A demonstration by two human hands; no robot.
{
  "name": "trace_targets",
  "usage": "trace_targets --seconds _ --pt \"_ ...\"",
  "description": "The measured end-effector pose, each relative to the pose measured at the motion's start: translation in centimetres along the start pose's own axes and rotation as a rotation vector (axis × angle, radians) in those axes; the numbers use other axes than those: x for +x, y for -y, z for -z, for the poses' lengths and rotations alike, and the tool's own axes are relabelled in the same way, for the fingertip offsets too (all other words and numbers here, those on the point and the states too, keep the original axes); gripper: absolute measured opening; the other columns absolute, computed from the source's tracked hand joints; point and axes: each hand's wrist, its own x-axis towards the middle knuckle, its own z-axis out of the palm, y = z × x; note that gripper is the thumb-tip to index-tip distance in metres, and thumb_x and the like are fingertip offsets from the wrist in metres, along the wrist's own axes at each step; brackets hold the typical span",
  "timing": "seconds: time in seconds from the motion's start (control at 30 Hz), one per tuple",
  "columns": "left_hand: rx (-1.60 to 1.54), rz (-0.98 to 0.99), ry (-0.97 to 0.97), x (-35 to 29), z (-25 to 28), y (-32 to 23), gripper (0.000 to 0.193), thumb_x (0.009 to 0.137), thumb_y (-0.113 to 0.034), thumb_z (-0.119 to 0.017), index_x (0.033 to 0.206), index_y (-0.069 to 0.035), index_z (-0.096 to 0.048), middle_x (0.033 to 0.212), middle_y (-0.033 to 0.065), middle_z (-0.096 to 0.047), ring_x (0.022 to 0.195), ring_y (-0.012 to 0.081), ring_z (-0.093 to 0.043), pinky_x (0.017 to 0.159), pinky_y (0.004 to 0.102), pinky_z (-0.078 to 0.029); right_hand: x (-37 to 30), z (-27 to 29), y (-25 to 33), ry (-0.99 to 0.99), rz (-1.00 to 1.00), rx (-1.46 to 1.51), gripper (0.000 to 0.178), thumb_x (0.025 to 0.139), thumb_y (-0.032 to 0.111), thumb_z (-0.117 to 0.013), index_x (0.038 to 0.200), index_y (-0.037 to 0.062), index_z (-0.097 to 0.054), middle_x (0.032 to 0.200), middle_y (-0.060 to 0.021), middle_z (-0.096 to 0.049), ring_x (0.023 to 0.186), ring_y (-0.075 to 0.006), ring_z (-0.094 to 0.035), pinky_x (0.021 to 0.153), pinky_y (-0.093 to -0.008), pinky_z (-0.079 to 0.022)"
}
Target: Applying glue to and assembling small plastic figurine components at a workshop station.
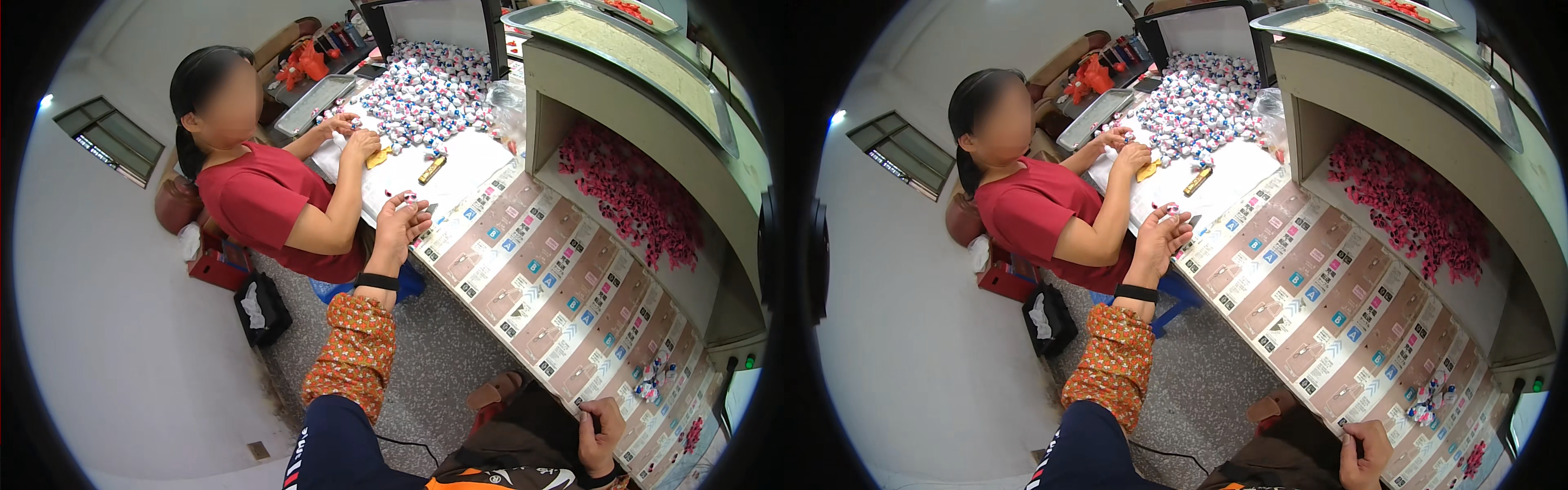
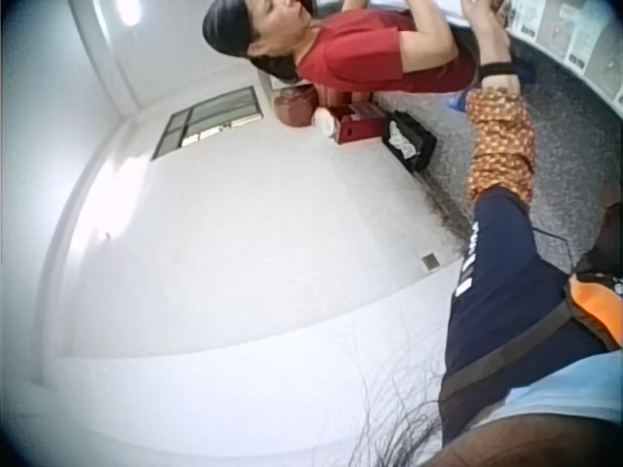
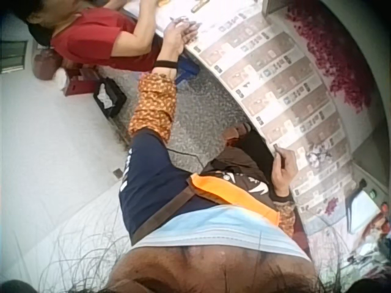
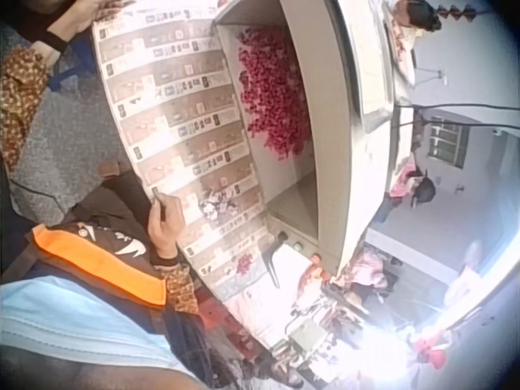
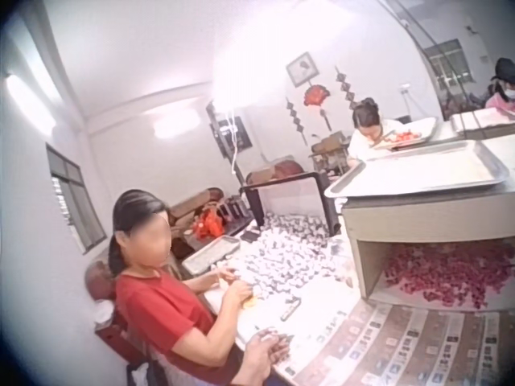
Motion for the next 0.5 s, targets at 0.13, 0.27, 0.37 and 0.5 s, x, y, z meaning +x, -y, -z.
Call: trace_targets --seconds 0.13,0.27,0.37,0.5 --pt "-0.018 0.012 0.046 0.6 0.8 -0.2 0.034 0.1 -0.006 -0.055 0.132 -0.001 -0.045 0.111 0.0184 -0.068 0.081 0.0188 -0.071 0.069 0.0279 -0.064 0.0 -0.4 -0.2 -0.005 0.025 -0.008 0.008 0.081 -0.003 -0.06 0.088 -0.0016 -0.064 0.078 -0.0113 -0.058 0.069 -0.0202 -0.055 0.063 -0.0293 -0.04" --pt "-0.089 0.086 0.102 0.7 1.7 -0.5 0.031 0.102 -0.007 -0.05 0.133 -0.001 -0.048 0.112 0.0171 -0.068 0.082 0.0185 -0.071 0.066 0.0266 -0.063 -0.4 -0.7 0.2 -0.014 -0.008 -0.004 0.009 0.08 -0.003 -0.06 0.088 -0.0019 -0.064 0.077 -0.0108 -0.057 0.069 -0.02 -0.054 0.063 -0.0293 -0.04" --pt "-0.113 0.09 0.109 0.7 2.0 -0.5 0.029 0.103 -0.007 -0.048 0.132 -0.002 -0.05 0.112 0.0164 -0.069 0.082 0.0184 -0.072 0.065 0.0264 -0.063 -0.6 -0.8 0.0 -0.02 -0.001 -0.005 0.009 0.08 -0.003 -0.059 0.087 -0.002 -0.064 0.077 -0.0104 -0.056 0.068 -0.0196 -0.054 0.063 -0.0293 -0.04" --pt "-0.105 0.085 0.102 0.7 2.0 -0.3 0.03 0.104 -0.008 -0.047 0.133 -0.002 -0.049 0.112 0.016 -0.069 0.082 0.0185 -0.072 0.064 0.0261 -0.063 -0.7 -0.8 0.3 -0.024 0.0 -0.006 0.009 0.08 -0.004 -0.059 0.087 -0.002 -0.064 0.077 -0.0098 -0.055 0.067 -0.0189 -0.052 0.061 -0.0292 -0.039"
